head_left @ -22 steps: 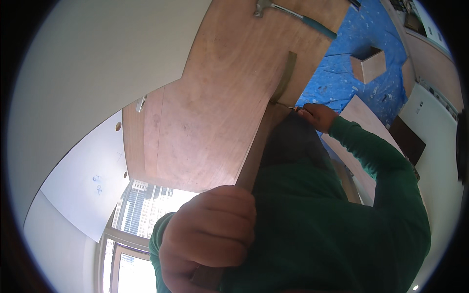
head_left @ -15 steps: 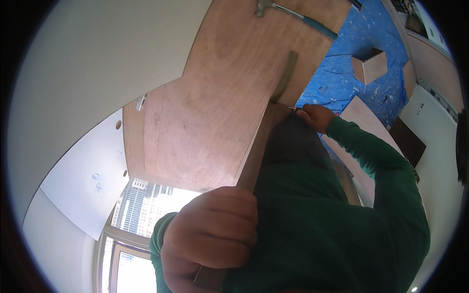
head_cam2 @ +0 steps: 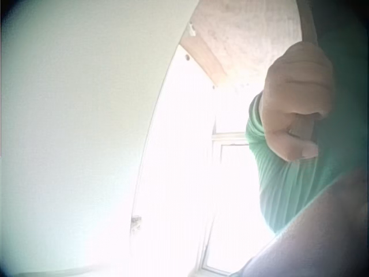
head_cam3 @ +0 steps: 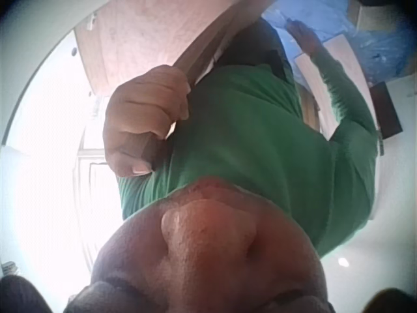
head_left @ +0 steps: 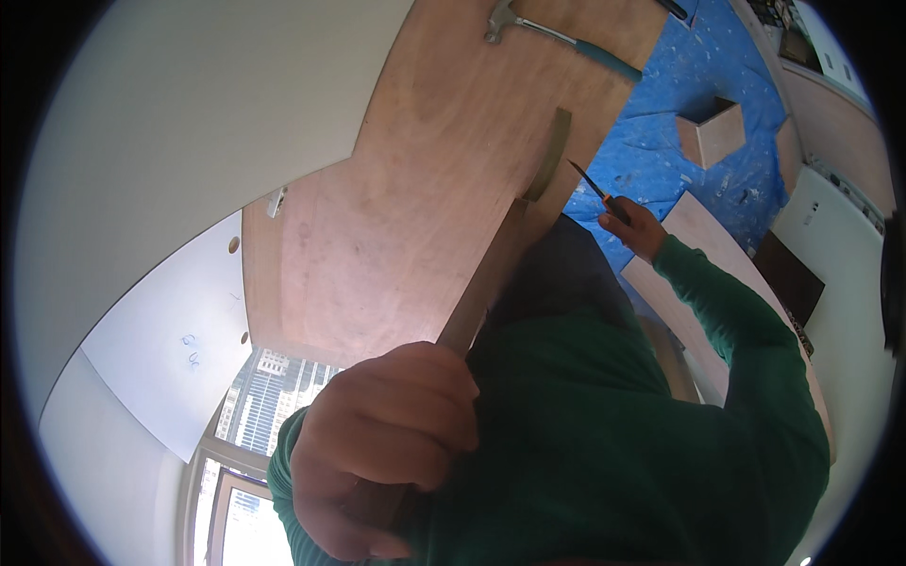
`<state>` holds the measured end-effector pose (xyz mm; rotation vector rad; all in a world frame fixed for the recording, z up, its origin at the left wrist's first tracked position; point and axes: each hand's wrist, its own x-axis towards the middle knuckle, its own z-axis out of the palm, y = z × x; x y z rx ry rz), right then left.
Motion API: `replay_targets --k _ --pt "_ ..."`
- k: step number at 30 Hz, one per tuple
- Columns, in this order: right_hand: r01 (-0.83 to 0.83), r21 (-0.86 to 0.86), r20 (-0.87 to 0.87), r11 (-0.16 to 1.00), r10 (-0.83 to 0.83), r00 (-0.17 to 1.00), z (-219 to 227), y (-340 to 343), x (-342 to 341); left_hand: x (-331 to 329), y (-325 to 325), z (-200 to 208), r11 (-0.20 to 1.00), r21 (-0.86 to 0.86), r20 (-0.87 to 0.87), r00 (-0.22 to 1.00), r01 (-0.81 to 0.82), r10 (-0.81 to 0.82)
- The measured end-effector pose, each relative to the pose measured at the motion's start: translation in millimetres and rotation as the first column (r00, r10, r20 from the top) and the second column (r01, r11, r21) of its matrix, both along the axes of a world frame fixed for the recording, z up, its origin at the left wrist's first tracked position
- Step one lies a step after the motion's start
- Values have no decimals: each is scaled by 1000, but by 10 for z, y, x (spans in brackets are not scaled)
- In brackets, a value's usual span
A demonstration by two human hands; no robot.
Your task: The person aligns a thin wooden strip along the edge of a larger board, taps it with a hammer, and uses a utility knife to trim excess material. The person repeats this process on another board, handling the pieces and tools with both hands.
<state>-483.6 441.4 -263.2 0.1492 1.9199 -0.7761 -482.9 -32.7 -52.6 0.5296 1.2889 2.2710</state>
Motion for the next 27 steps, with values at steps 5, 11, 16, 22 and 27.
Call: replay_targets --k 5,11,16,22,27 --pt "401 -265 122 877 -382 916 -173 -813 -283 115 34 129 998 -54 61 998 -19 22" --pt "549 -238 226 801 -504 833 -275 -1101 -417 193 14 199 992 -126 95 995 -24 36" --pt "546 -313 113 777 -540 834 60 -687 -354 206 88 247 989 -147 122 993 18 0" --pt "385 -192 -213 903 -422 882 -186 594 10 240 352 462 967 -255 113 992 -21 51" --pt "326 -46 -409 944 -315 856 -289 810 -119 470 467 680 885 -402 239 907 -233 347"
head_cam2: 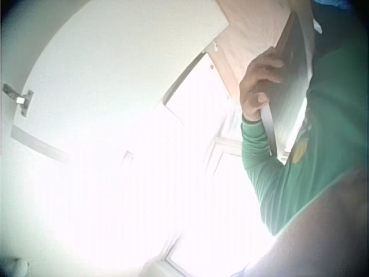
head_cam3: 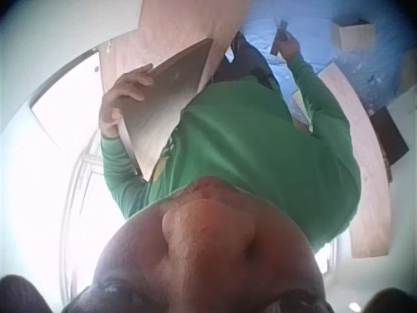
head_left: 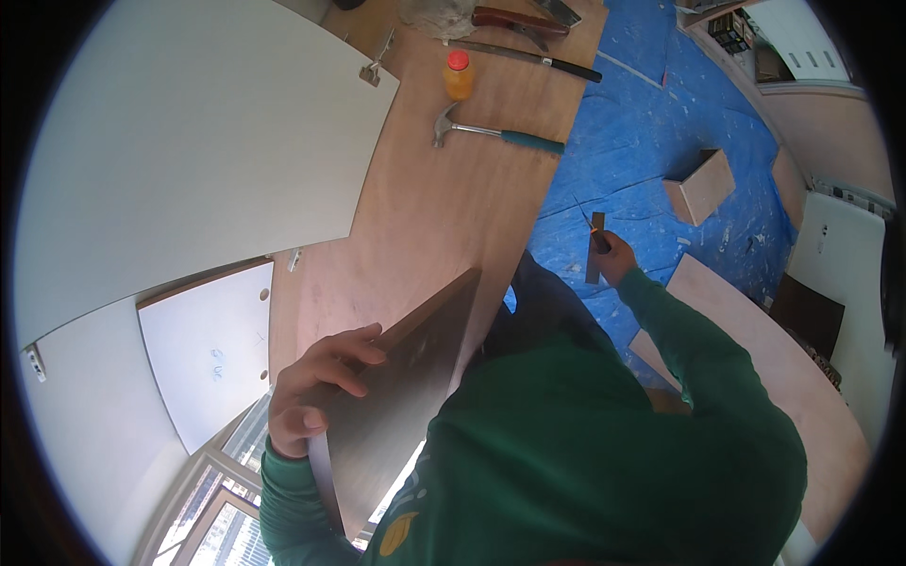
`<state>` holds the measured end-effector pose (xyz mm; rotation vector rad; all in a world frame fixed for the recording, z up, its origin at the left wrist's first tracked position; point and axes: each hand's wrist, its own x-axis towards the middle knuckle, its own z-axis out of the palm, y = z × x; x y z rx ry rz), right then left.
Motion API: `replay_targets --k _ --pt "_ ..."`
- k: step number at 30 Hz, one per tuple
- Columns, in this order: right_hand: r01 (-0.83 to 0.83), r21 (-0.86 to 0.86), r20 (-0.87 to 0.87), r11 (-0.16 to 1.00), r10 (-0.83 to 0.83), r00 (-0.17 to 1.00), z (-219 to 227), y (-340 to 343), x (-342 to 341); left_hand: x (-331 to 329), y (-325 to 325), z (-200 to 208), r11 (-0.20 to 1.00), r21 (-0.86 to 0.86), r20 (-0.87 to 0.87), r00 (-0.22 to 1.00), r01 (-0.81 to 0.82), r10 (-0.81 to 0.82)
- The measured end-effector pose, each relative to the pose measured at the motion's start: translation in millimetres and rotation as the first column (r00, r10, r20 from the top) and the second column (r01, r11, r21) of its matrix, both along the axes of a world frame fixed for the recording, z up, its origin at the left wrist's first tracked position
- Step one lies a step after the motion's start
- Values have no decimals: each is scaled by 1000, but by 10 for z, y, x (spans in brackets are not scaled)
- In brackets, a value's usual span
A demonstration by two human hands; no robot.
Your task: The person aligns a thin wooden strip along the edge of a larger board, taps it with a hammer, and uses a utility knife to trim excess material. The person repeats this process on another board, handling the pieces and tools with both hands.
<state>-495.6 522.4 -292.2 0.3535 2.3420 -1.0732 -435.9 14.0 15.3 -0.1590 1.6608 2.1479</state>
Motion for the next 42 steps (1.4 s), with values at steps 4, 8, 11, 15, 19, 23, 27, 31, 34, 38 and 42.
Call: replay_targets --k 4,8,11,15,19,23,27,31,34,38,42 --pt "-61 -47 -82 997 57 995 150 -152 -225 35 164 365 984 -172 135 988 -51 75" --pt "-53 -238 -135 970 21 991 113 -383 -680 95 300 548 988 -152 178 982 -27 54" --pt "57 -441 -103 896 -114 988 316 -735 -1276 121 400 607 977 -214 127 991 -10 38" --pt "43 -554 -181 832 -170 969 835 -1302 -2496 105 450 676 910 -413 -1 999 41 -46" --pt "-21 -602 -319 798 -217 923 1369 -1815 -3869 71 470 796 813 -580 -43 995 51 -93" --pt "115 -486 -365 867 -320 874 1719 -2003 -4320 131 474 780 765 -644 -95 992 3 -84" --pt "3 -567 -369 824 -257 893 1288 -1792 -3806 184 604 893 637 -769 -170 979 -58 -116" --pt "179 -626 -172 759 -358 918 999 -1536 -2814 387 750 983 588 -809 13 1000 -3 24" --pt "146 -573 -101 807 -246 964 780 -1305 -2187 565 903 1019 430 -894 -113 992 -126 55" --pt "-237 -290 -108 927 215 971 82 -1028 -1807 822 1040 1119 334 -931 -74 974 -145 214" --pt "-614 -70 -305 786 569 764 -416 -1243 -1691 1056 1113 1042 149 -978 -81 925 -145 371"
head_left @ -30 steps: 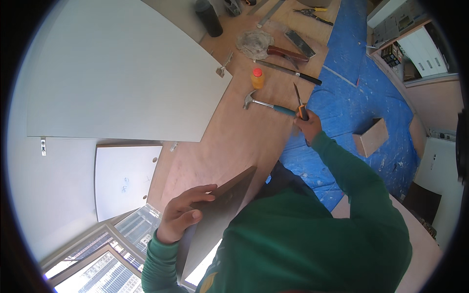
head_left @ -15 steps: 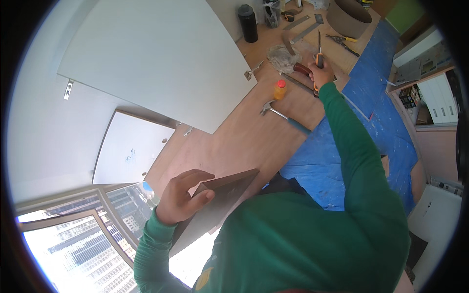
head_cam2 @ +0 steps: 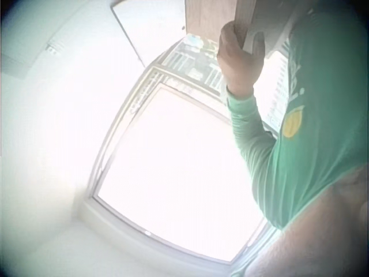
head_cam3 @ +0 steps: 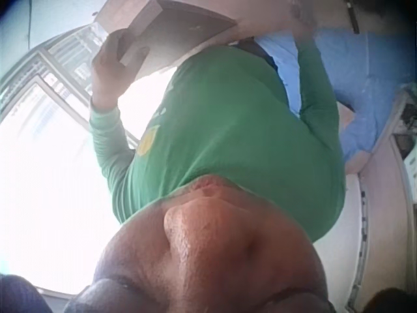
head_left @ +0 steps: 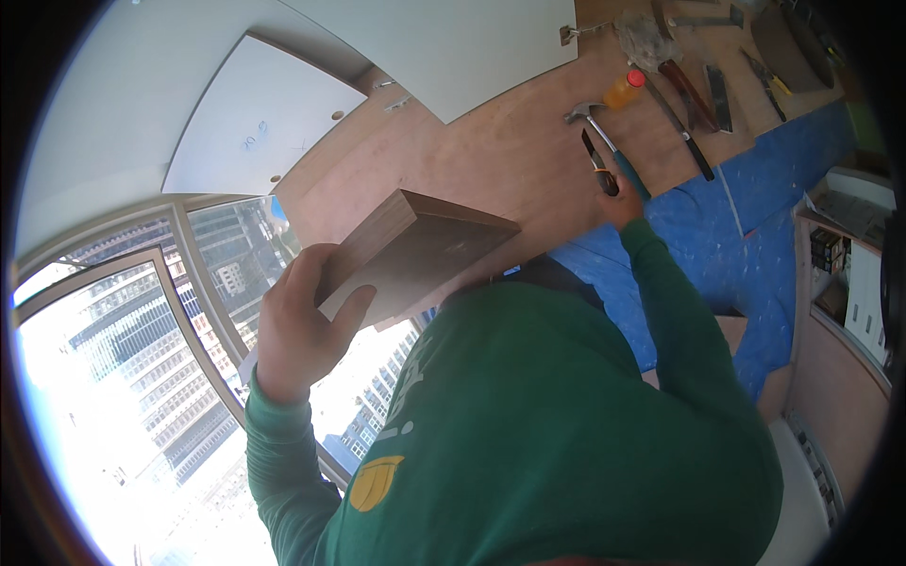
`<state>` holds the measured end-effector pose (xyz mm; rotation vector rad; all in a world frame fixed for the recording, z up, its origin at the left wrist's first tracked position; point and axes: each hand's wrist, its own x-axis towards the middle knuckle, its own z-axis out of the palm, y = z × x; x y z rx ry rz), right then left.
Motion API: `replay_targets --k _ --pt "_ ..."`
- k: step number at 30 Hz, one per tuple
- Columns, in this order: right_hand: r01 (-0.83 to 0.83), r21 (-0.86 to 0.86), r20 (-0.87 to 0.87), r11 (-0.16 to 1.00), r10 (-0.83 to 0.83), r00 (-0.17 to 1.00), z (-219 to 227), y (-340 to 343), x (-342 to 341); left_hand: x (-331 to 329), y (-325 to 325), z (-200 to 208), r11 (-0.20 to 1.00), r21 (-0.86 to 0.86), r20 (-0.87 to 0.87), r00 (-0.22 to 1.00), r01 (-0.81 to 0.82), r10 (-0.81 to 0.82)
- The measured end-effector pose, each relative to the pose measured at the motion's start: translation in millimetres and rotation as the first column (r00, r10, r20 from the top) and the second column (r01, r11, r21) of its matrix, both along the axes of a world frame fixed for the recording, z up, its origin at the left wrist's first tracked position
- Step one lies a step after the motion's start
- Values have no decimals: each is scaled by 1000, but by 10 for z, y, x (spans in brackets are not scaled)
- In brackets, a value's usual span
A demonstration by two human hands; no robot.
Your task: The person aligns a thin wooden strip along the edge of a larger board, taps it with a hammer, and uses a utility knife to trim excess material. The person repeats this process on another board, handling the pieces and tools with both hands.
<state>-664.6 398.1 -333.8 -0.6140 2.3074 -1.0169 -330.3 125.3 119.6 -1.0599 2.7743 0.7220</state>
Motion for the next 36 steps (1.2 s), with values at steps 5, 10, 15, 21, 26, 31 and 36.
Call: replay_targets --k 5,10,15,21,26,31,36 --pt "-256 260 -272 931 325 906 -38 -495 17 135 193 -45 979 -116 -27 986 -168 166" --pt "-289 374 -416 881 438 797 -1 -603 121 346 424 -178 925 -318 -97 978 -208 187" --pt "-306 223 -493 926 377 784 89 -610 246 504 509 -283 900 -385 -145 977 -203 159" --pt "-514 -35 366 857 490 791 245 -644 682 639 367 -279 900 -427 -164 986 -91 22" --pt "-373 -326 481 868 493 725 267 -930 1045 644 162 46 850 -519 -207 951 92 -229" --pt "-888 78 583 453 702 409 1128 -1578 873 527 -180 244 693 -663 -197 827 283 -526" --pt "-883 224 667 413 595 448 1128 -1907 986 362 -292 439 586 -706 -173 706 397 -686"
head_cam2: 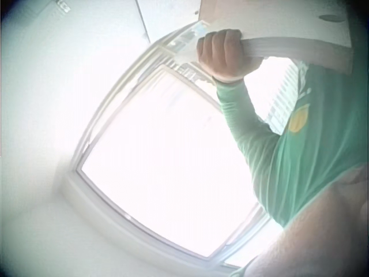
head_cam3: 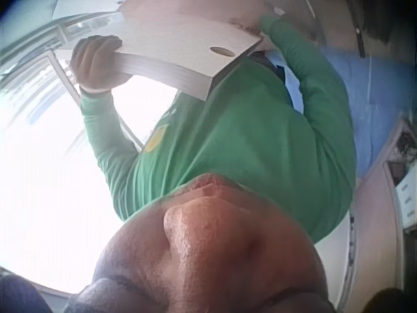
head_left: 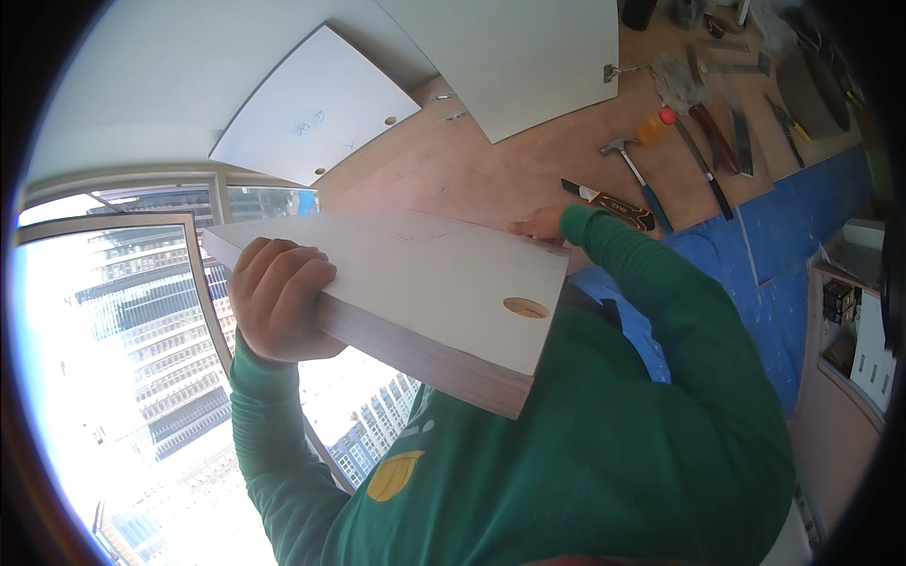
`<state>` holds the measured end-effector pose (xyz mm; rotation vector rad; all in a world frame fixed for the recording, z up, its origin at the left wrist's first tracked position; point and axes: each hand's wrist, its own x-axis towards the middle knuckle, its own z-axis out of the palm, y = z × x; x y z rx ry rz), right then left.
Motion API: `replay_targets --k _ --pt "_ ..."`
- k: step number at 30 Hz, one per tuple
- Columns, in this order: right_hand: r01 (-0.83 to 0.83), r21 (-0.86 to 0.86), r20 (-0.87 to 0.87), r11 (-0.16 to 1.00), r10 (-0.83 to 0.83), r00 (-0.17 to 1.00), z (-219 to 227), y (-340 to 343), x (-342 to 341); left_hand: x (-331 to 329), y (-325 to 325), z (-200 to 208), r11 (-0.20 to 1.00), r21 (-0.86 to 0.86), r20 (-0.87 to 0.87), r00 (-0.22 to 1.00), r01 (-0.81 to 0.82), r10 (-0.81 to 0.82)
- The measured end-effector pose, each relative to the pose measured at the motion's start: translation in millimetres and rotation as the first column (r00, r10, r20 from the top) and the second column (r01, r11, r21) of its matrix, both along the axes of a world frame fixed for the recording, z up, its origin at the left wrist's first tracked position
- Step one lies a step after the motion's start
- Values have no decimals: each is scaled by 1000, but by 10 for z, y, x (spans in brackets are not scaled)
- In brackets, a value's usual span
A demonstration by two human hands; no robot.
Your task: The person aligns a thin wooden strip along the edge of a larger board, taps it with a hammer, and uses a utility knife to trim excess material. The person repeats this process on another board, handling the pieces and tools with both hands.
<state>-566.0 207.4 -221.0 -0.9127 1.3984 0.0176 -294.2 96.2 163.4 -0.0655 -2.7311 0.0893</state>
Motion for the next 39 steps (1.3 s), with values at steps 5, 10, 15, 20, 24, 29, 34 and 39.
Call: replay_targets --k 5,10,15,20,24,29,34,39 --pt "236 -31 110 971 -231 967 -274 -142 339 -233 -8 177 995 -48 -101 991 82 -87" --pt "273 -223 179 936 -236 955 -205 -396 567 -232 25 467 976 -196 -126 985 92 -118" --pt "410 -253 328 876 -321 888 292 -950 708 413 276 612 867 -312 -177 920 -388 348" --pt "730 -142 536 668 -568 624 679 -1283 952 899 499 372 689 704 -361 752 -169 552" --pt "855 -144 604 498 -641 475 508 -1537 1129 1314 639 441 424 879 -210 621 -218 755" --pt "894 -91 587 438 -702 404 477 -1418 1233 1547 626 629 -79 943 -213 770 322 602" --pt "917 47 651 397 -709 273 613 -1278 1220 1461 737 805 -18 993 89 617 -121 782" --pt "941 -198 674 274 -659 334 458 -1190 1286 925 867 905 -93 782 232 150 -616 961"
